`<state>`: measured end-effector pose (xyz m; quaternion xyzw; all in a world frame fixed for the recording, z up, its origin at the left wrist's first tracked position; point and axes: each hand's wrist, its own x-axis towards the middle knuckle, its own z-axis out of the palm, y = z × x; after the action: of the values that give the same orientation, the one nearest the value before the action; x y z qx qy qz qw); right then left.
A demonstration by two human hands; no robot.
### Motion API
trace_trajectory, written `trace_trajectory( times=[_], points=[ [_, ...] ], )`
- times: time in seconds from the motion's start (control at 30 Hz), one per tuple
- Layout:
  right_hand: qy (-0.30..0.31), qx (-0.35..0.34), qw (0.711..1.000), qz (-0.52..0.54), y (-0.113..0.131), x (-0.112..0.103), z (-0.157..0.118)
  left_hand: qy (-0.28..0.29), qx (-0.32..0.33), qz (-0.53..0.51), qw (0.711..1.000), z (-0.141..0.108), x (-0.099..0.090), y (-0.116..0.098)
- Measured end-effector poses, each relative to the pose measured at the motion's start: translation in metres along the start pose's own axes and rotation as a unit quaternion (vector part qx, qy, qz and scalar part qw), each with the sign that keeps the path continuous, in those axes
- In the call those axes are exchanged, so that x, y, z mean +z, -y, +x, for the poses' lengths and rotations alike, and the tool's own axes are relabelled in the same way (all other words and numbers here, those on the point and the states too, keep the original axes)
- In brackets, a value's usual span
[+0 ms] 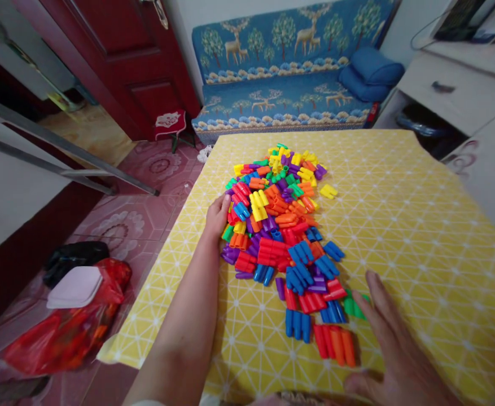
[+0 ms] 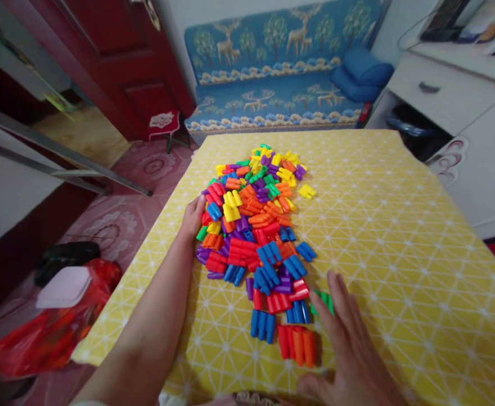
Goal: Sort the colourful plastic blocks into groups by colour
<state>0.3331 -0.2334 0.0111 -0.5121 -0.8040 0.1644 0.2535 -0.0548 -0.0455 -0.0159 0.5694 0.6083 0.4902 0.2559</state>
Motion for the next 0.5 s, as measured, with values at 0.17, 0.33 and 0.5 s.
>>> trace_trajectory(
  times=[0.17,0.33,0.5],
  points=[
    [0.01,-0.059,0.998,-0.027,0.014,0.04,-0.012,-0.004,0.002,-0.012,1.0,0.001,0.002,0.001],
    [-0.032,-0.119,0.992,-0.028,0.043,0.06,0.072,-0.008,-0.002,-0.017,1.0,0.0,0.003,-0.001],
    [-0.08,-0.16,0.984,-0.026,0.059,0.064,0.147,0.008,0.008,-0.019,1.0,-0.001,0.004,-0.007]
  ],
)
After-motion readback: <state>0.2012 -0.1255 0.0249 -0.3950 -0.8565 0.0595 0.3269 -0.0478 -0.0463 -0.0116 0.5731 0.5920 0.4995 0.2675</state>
